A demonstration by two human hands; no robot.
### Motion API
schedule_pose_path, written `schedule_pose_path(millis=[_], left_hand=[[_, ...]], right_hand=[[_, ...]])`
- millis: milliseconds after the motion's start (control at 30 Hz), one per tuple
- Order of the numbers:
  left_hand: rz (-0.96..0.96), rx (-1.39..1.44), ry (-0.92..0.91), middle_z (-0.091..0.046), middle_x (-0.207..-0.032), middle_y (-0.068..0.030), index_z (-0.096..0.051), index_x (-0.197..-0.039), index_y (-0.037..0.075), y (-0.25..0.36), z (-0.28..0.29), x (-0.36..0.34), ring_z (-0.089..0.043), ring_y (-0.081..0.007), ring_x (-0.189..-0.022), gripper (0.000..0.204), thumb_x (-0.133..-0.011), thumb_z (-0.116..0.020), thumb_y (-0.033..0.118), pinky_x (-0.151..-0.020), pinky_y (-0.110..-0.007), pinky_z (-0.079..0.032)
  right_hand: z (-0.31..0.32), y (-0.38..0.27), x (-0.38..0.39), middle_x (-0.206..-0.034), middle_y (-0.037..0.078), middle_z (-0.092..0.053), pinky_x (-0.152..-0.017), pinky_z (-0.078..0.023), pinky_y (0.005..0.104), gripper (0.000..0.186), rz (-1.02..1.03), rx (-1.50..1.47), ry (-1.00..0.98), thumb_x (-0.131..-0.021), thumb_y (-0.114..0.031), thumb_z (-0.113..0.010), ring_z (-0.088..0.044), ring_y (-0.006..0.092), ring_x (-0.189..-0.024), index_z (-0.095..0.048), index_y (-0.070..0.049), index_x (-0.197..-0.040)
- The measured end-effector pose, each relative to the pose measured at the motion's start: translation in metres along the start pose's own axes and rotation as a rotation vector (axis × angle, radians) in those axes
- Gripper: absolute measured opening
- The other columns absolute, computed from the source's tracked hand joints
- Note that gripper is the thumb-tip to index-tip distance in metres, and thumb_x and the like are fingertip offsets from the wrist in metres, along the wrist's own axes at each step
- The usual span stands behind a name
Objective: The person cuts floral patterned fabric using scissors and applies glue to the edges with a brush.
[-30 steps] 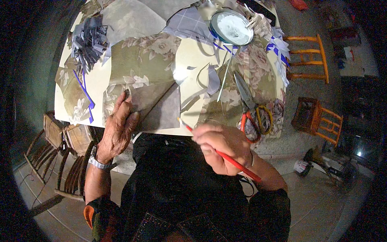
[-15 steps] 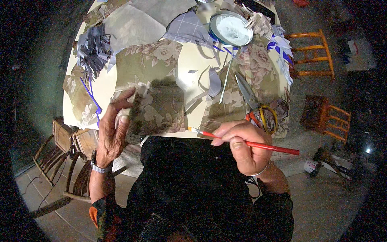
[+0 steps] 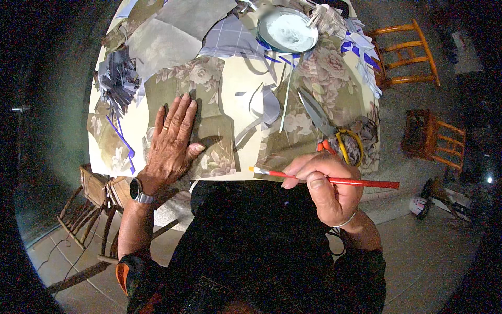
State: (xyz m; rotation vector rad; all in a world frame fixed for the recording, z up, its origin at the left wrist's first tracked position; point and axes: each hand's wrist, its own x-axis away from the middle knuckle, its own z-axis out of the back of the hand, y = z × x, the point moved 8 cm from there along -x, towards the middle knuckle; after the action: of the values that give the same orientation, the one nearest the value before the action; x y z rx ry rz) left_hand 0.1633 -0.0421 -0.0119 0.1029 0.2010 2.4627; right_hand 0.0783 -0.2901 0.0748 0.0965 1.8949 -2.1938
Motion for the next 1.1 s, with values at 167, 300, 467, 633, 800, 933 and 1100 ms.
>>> schedule_pose_path(millis=[167, 300, 467, 633, 800, 933, 1100], left_hand=[[-0.009, 0.037, 0.004, -0.023, -0.161, -0.0199, -0.023, -0.155, 0.001, 0.014, 0.01, -0.004, -0.02, -0.0358, -0.15, 0.087, -0.094, -0.043, 0.06, -0.122, -0.053, -0.012], [-0.096, 0.113, -0.017, -0.024, -0.161, -0.0171, -0.027, -0.153, 0.003, 0.04, 0.003, -0.004, -0.022, -0.033, -0.15, 0.083, -0.093, -0.048, 0.056, -0.122, -0.053, -0.013], [-0.119, 0.096, -0.05, -0.022, -0.161, -0.0168, -0.029, -0.153, 0.003, 0.042, -0.007, -0.004, -0.019, -0.0331, -0.15, 0.08, -0.094, -0.05, 0.053, -0.122, -0.053, -0.013], [-0.143, 0.141, -0.057, -0.023, -0.161, -0.0189, -0.026, -0.154, 0.002, 0.058, 0.0, -0.003, -0.02, -0.033, -0.15, 0.086, -0.091, -0.053, 0.055, -0.122, -0.053, -0.012], [-0.217, 0.114, -0.104, -0.022, -0.161, -0.0215, -0.021, -0.155, 0.001, 0.068, -0.016, 0.006, -0.022, -0.0367, -0.149, 0.102, -0.087, -0.041, 0.074, -0.121, -0.055, -0.013], [-0.208, 0.109, -0.131, -0.02, -0.161, -0.0218, -0.02, -0.155, 0.001, 0.07, -0.013, 0.003, -0.021, -0.037, -0.15, 0.098, -0.088, -0.053, 0.064, -0.12, -0.057, -0.012], [-0.225, -0.007, -0.104, -0.023, -0.161, -0.02, -0.027, -0.153, 0.001, 0.074, -0.017, 0.006, -0.023, -0.0336, -0.15, 0.086, -0.079, -0.067, 0.016, -0.121, -0.057, -0.015]], right_hand=[[0.006, 0.002, 0.0, -0.096, 0.021, -0.065, -0.069, -0.056, 0.0334, 0.016, 0.005, -0.099, 0.029, -0.1, -0.008, -0.044, -0.069, 0.0224, -0.072, -0.055, 0.004, -0.097], [0.007, 0.003, 0.0, -0.095, 0.021, -0.065, -0.069, -0.055, 0.0339, 0.017, 0.0, -0.096, 0.036, -0.1, -0.009, -0.045, -0.068, 0.0216, -0.072, -0.055, 0.004, -0.098], [0.009, 0.005, 0.0, -0.096, 0.02, -0.065, -0.07, -0.055, 0.0342, 0.017, 0.001, -0.106, 0.015, -0.1, -0.009, -0.045, -0.067, 0.0213, -0.072, -0.056, 0.004, -0.099], [0.012, 0.009, 0.001, -0.096, 0.021, -0.065, -0.07, -0.055, 0.0347, 0.017, -0.021, -0.133, 0.051, -0.1, -0.009, -0.045, -0.067, 0.0216, -0.073, -0.055, 0.004, -0.099], [0.015, 0.011, -0.002, -0.097, 0.022, -0.064, -0.07, -0.054, 0.0347, 0.017, -0.032, -0.147, 0.04, -0.099, -0.009, -0.044, -0.066, 0.0209, -0.071, -0.055, 0.004, -0.099], [0.015, 0.012, -0.004, -0.097, 0.022, -0.064, -0.071, -0.054, 0.0346, 0.017, -0.048, -0.18, 0.066, -0.099, -0.008, -0.044, -0.066, 0.0209, -0.072, -0.055, 0.004, -0.099], [0.018, 0.011, -0.003, -0.096, 0.021, -0.064, -0.071, -0.054, 0.0353, 0.017, -0.046, -0.168, 0.091, -0.099, -0.008, -0.043, -0.065, 0.0207, -0.071, -0.055, 0.003, -0.098]])
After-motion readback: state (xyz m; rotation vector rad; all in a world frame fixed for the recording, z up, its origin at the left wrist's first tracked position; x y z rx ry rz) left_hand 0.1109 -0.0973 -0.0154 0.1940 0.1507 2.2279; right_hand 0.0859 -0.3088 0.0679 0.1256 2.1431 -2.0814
